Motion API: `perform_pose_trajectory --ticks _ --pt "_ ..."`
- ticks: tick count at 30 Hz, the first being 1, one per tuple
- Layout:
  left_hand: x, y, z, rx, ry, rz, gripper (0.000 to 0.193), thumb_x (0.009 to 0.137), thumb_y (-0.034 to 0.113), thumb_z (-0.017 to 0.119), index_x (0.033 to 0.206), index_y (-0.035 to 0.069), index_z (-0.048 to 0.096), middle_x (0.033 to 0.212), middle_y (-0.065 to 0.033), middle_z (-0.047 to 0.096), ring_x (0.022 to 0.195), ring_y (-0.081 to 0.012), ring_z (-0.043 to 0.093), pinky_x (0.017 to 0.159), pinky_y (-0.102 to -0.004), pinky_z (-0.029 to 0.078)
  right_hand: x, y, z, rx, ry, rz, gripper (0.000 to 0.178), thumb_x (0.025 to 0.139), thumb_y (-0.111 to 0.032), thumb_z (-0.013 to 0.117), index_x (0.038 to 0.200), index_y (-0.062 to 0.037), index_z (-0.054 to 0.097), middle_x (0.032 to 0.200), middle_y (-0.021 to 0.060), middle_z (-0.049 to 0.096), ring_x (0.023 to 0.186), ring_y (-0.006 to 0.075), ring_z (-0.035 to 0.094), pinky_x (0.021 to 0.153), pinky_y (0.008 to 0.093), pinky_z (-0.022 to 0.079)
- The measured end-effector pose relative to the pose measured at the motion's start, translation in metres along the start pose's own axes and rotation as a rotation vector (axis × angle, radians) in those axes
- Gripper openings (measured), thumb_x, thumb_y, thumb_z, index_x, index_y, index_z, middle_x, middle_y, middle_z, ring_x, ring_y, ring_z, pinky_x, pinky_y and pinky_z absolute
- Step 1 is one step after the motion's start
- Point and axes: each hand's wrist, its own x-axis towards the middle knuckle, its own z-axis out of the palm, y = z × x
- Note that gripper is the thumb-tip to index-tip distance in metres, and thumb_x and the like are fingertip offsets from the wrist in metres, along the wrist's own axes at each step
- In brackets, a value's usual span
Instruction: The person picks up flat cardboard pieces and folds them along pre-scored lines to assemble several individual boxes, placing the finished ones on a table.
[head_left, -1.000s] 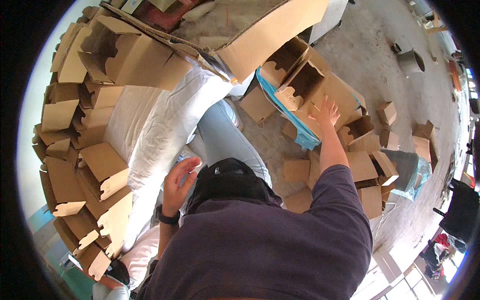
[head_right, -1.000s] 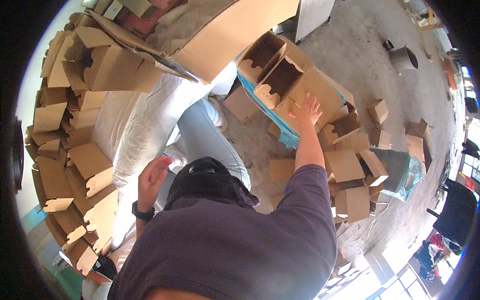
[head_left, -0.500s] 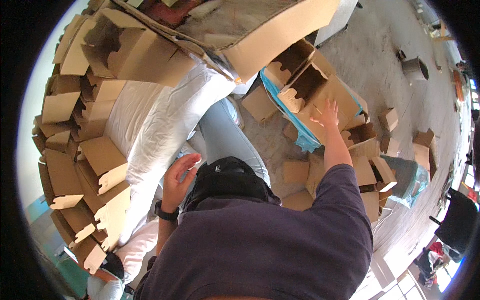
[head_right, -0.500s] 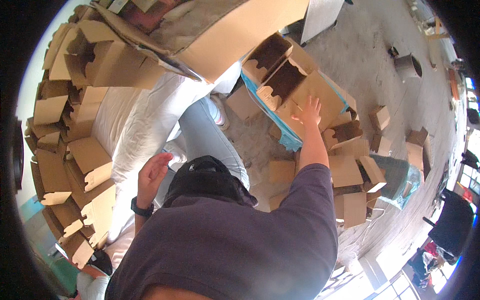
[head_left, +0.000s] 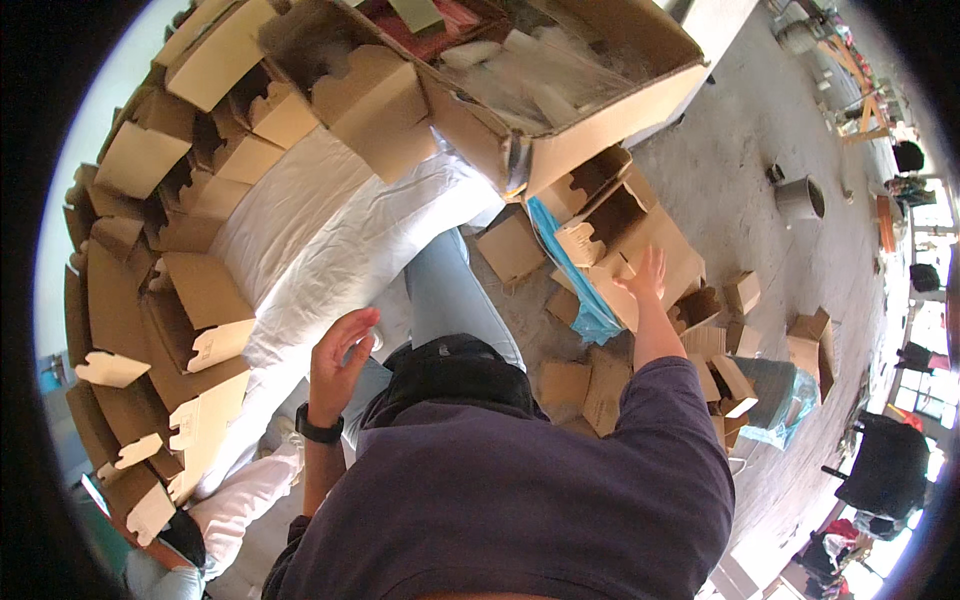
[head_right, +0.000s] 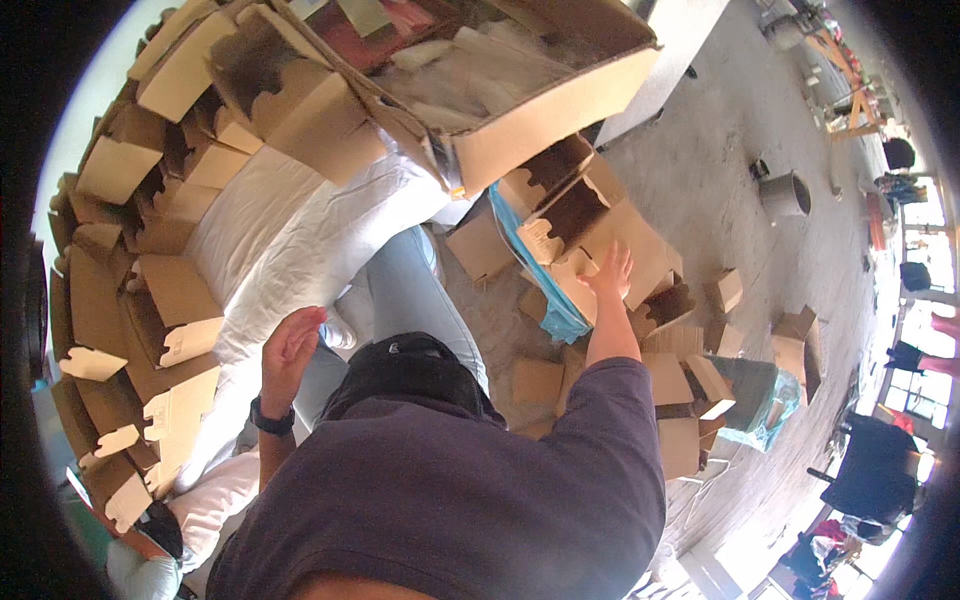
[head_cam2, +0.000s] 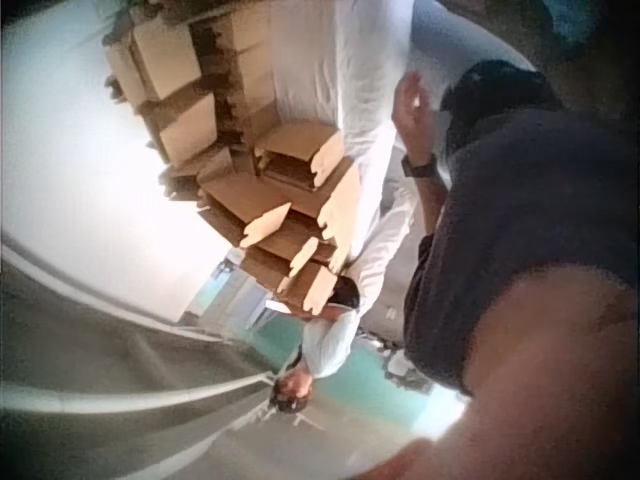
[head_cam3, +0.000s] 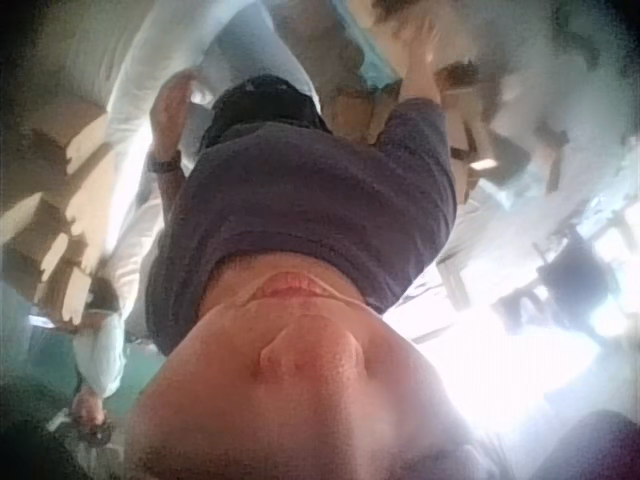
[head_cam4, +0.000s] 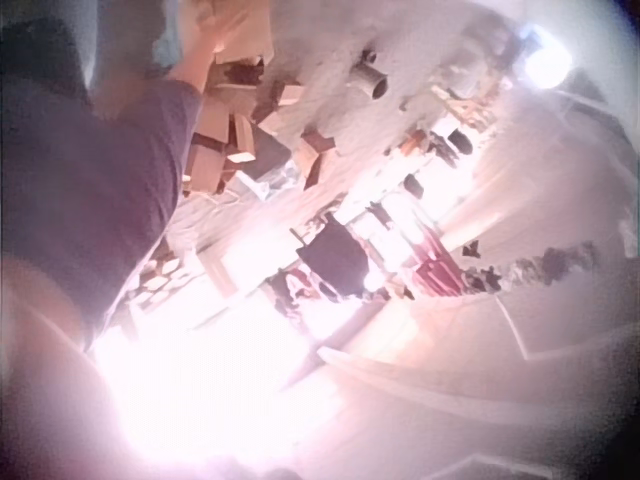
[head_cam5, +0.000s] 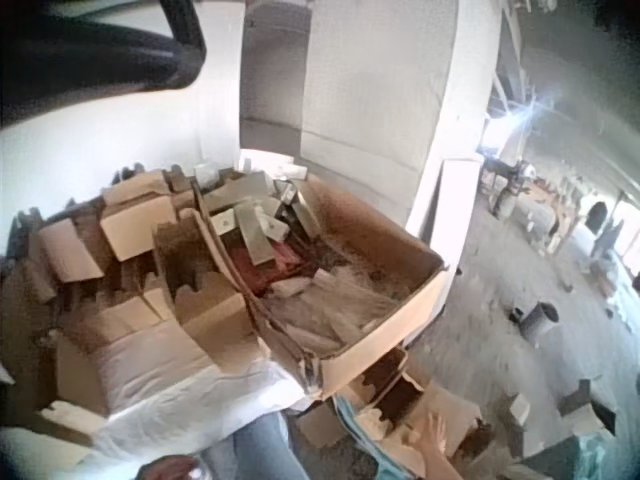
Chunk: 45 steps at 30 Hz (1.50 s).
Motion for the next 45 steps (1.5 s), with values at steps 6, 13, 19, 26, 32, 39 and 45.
perform_pose_trajectory --ticks 6,13,19,26,32,39,45 --pt "-0.008 -0.012 -0.023 -0.049 0.030 0.055 0.033 0.089 0.001 0.055 0.122 -0.002 0.051 0.120 -0.0126 0.059 0.113 -0.0180 0.055 0.096 -0.0298 0.042 0.000 0.001 -0.005 -0.013 0.050 0.010 0.116 0.061 -0.037 0.084 0.147 -0.0232 0.008 0.154 0.0067 0.007 0.141 0.0261 0.012 0.107 0.0475 0.034" --pt "-0.020 -0.015 -0.039 -0.086 0.050 0.047 0.035 0.089 0.001 0.055 0.123 -0.002 0.050 0.120 -0.0127 0.058 0.113 -0.0183 0.055 0.097 -0.0304 0.042 -0.007 0.004 -0.004 0.045 0.143 -0.047 0.111 0.062 -0.032 0.083 0.146 -0.0180 0.013 0.152 0.0142 0.014 0.139 0.0302 0.019 0.110 0.0432 0.028" --pt "-0.023 -0.021 -0.047 -0.087 0.067 0.068 0.034 0.090 0.001 0.055 0.123 -0.002 0.050 0.121 -0.0134 0.058 0.113 -0.0193 0.055 0.097 -0.0311 0.042 -0.022 -0.002 -0.011 0.030 0.134 -0.028 0.106 0.066 -0.030 0.081 0.147 -0.0206 0.013 0.153 0.0079 0.013 0.140 0.0242 0.016 0.108 0.0415 0.033" --pt "-0.023 -0.022 -0.049 -0.093 0.091 0.061 0.034 0.088 0.001 0.056 0.122 -0.002 0.051 0.119 -0.0126 0.059 0.112 -0.0190 0.056 0.097 -0.0313 0.042 -0.006 0.019 0.008 0.034 0.205 -0.168 0.103 0.066 -0.032 0.080 0.145 -0.0130 0.017 0.151 0.0135 0.017 0.138 0.0290 0.020 0.112 0.0415 0.024" --pt "-0.038 -0.006 -0.063 0.172 0.214 0.232 0.030 0.085 0.002 0.059 0.115 0.001 0.059 0.113 -0.0117 0.063 0.105 -0.0199 0.061 0.089 -0.0309 0.048 0.005 0.027 0.023 -0.202 0.228 -0.199 0.095 0.081 -0.058 0.054 0.145 -0.0015 0.013 0.153 0.0100 0.011 0.142 0.0245 0.004 0.116 0.0370 0.002" --pt "-0.090 0.067 -0.139 0.685 0.999 0.579 0.033 0.077 -0.003 0.067 0.109 0.001 0.061 0.106 -0.0123 0.065 0.096 -0.0225 0.063 0.084 -0.0322 0.049 -0.095 -0.053 -0.003 0.250 0.709 -0.602 0.037 0.085 -0.013 0.059 0.120 -0.0053 0.051 0.123 0.0131 0.053 0.101 0.0308 0.058 0.081 0.0383 0.051" --pt "-0.083 0.117 -0.224 1.221 1.397 0.597 0.060 0.071 0.018 0.078 0.124 0.008 0.052 0.130 -0.0150 0.045 0.119 -0.0333 0.044 0.096 -0.0420 0.040 -0.166 -0.127 -0.012 0.632 0.360 -1.045 0.025 0.084 0.002 0.054 0.108 -0.0036 0.059 0.111 0.0147 0.058 0.095 0.0320 0.060 0.076 0.0352 0.053"
